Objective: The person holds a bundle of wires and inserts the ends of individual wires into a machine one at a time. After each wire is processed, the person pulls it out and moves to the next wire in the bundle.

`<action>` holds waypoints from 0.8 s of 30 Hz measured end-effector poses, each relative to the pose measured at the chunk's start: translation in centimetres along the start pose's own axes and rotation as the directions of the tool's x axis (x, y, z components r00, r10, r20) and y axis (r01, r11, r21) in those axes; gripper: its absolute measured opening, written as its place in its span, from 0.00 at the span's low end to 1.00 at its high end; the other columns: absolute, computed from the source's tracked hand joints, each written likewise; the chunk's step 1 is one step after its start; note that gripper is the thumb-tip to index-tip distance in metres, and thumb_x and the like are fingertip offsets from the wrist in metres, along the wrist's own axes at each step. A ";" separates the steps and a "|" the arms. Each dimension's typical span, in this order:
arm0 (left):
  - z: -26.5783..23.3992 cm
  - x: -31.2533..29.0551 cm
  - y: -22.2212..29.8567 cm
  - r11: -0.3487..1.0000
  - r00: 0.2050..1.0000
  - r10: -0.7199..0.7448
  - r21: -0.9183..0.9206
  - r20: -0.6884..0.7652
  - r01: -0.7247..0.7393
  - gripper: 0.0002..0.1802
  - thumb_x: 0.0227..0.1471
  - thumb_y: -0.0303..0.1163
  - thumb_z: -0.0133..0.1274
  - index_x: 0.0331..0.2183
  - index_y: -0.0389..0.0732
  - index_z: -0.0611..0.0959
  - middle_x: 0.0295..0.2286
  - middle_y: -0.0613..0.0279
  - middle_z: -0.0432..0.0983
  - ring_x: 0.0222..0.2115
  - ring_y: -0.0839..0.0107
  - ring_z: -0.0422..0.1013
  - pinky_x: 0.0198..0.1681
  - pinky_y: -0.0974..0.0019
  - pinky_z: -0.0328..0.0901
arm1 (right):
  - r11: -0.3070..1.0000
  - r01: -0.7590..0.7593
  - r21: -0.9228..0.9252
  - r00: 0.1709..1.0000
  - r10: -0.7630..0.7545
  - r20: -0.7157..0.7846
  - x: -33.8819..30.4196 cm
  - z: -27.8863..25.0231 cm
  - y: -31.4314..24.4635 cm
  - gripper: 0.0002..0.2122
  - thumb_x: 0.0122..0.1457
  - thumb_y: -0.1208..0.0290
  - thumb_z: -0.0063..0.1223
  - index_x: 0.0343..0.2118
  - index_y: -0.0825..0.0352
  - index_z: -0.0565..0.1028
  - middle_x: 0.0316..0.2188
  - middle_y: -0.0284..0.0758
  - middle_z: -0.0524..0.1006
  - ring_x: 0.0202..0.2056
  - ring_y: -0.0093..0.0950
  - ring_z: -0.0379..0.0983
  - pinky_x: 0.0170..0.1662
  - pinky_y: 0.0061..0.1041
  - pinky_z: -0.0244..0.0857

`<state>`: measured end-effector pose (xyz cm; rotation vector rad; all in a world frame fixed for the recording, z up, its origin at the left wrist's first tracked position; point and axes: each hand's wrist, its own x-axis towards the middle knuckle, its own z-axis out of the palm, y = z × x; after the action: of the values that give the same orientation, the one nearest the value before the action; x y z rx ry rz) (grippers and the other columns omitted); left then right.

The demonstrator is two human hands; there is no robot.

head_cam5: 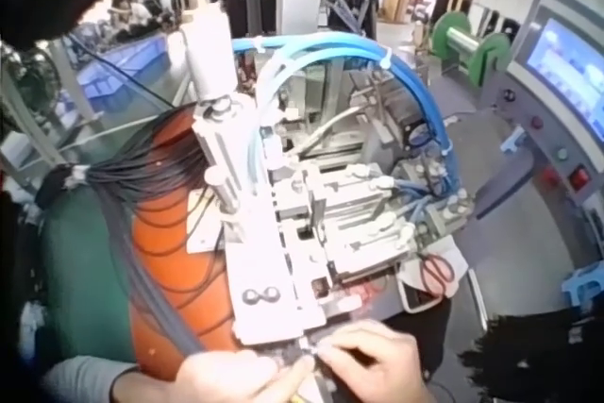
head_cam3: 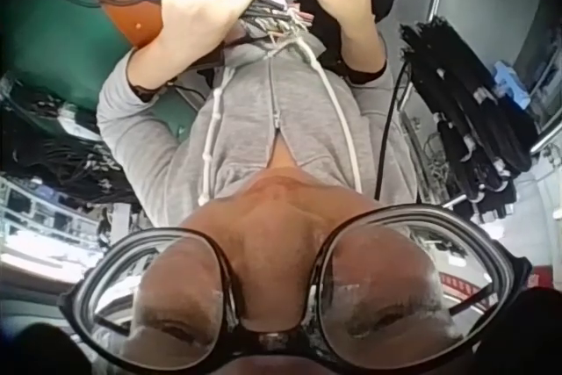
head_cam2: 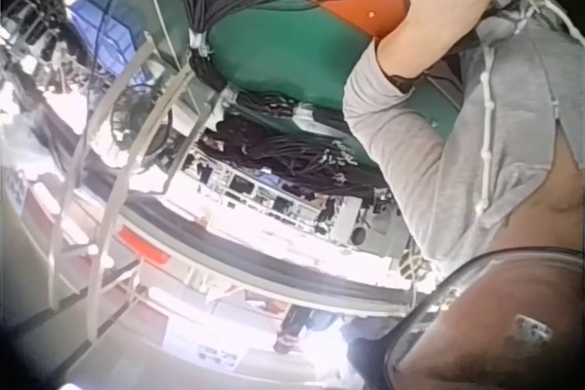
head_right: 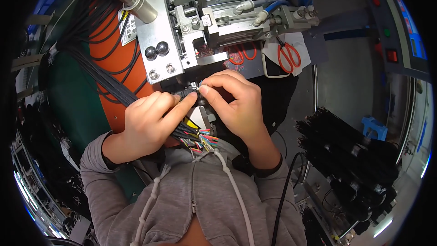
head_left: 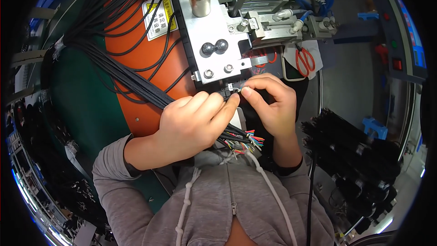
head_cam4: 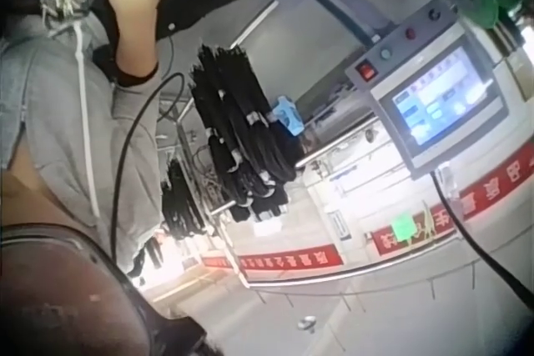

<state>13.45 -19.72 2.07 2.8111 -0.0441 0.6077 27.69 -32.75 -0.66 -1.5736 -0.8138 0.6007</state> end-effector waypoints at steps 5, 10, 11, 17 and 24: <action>0.0 0.0 0.7 0.992 0.987 -0.097 0.090 0.125 0.086 0.24 0.38 0.28 0.55 0.43 0.41 0.81 0.22 0.67 0.61 0.20 0.75 0.63 0.19 0.72 0.58 | 0.893 0.232 -0.386 0.970 -0.242 0.022 0.4 0.8 0.4 0.04 0.46 0.81 0.58 0.23 0.71 0.73 0.21 0.36 0.73 0.25 0.26 0.68 0.30 0.22 0.62; 0.1 -0.1 1.0 0.980 0.979 -0.147 0.157 0.138 0.125 0.23 0.38 0.27 0.54 0.43 0.41 0.81 0.22 0.66 0.59 0.20 0.75 0.62 0.19 0.72 0.58 | 0.851 0.310 -0.425 0.946 -0.321 0.047 0.6 1.3 1.0 0.04 0.45 0.83 0.57 0.22 0.71 0.73 0.20 0.36 0.71 0.22 0.29 0.67 0.28 0.23 0.61; 0.1 0.0 1.1 0.979 0.978 -0.148 0.162 0.144 0.124 0.23 0.38 0.27 0.54 0.42 0.40 0.81 0.22 0.66 0.59 0.19 0.75 0.62 0.19 0.73 0.58 | 0.840 0.354 -0.411 0.924 -0.382 0.016 0.6 1.4 1.3 0.04 0.44 0.83 0.57 0.21 0.71 0.72 0.19 0.36 0.70 0.21 0.29 0.66 0.28 0.23 0.61; 0.4 0.2 0.0 0.990 0.995 -0.069 0.127 0.073 0.059 0.18 0.39 0.28 0.53 0.37 0.37 0.81 0.22 0.69 0.64 0.21 0.77 0.64 0.19 0.75 0.57 | 0.991 0.059 -0.124 0.994 -0.069 -0.079 0.3 1.6 2.8 0.03 0.47 0.82 0.55 0.22 0.70 0.71 0.19 0.34 0.69 0.21 0.25 0.65 0.27 0.22 0.60; 0.7 0.4 -0.4 0.994 0.996 -0.083 0.067 -0.022 0.084 0.15 0.38 0.27 0.54 0.34 0.36 0.81 0.24 0.67 0.68 0.22 0.77 0.67 0.21 0.74 0.59 | 0.984 -0.178 0.026 0.983 0.179 -0.045 0.1 1.7 3.2 0.04 0.50 0.79 0.55 0.22 0.70 0.72 0.21 0.34 0.72 0.22 0.24 0.66 0.27 0.21 0.60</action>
<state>14.09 -19.55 1.49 2.8557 0.0995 0.6276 26.93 -31.78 -4.05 -1.6453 -0.6325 0.6967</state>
